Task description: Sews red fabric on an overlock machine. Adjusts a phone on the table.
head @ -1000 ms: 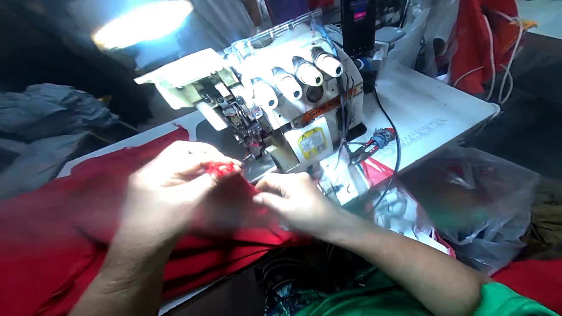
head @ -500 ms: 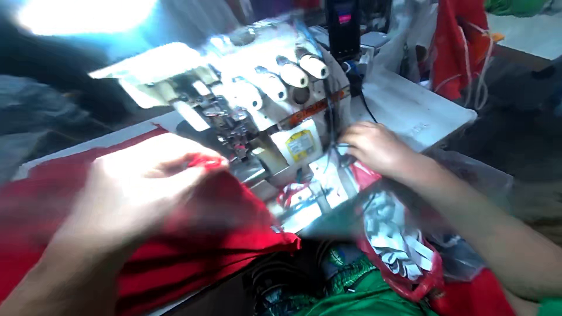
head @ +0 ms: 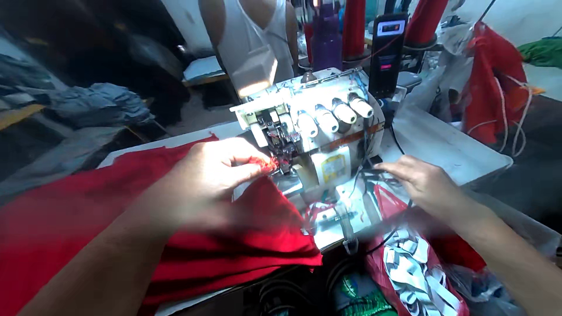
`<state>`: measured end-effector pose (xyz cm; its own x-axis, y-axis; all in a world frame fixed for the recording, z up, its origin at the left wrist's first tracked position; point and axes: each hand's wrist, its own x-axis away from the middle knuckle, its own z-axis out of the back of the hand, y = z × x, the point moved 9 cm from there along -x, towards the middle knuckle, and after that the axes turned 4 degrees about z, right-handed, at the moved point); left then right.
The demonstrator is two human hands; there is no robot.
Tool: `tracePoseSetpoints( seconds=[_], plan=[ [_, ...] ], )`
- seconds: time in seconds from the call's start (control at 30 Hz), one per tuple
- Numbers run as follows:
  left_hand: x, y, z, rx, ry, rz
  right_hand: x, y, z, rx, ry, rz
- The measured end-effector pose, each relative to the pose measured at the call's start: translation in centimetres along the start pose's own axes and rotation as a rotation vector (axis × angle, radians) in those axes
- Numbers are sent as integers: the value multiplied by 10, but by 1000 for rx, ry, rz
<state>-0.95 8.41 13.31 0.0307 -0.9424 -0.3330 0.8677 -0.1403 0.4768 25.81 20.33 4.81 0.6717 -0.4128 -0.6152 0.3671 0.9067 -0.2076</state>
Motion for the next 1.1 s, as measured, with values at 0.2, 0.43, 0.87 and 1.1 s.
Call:
tracePoseSetpoints(
  seconds=[0.2,0.43,0.87,1.1],
  plan=[
    [-2,0,-5,32,-7,36,-44,-80,-26,-407,-306,-102],
    [-9,-2,0,71,-5,54,-78,-98,-55,-625,-429,-145],
    [-11,6,-8,33,-2,-79,-96,-108,-58,-645,-287,49],
    [-1,28,-10,74,-67,-58,-61,-100,-55,-507,-551,-29]
  ],
)
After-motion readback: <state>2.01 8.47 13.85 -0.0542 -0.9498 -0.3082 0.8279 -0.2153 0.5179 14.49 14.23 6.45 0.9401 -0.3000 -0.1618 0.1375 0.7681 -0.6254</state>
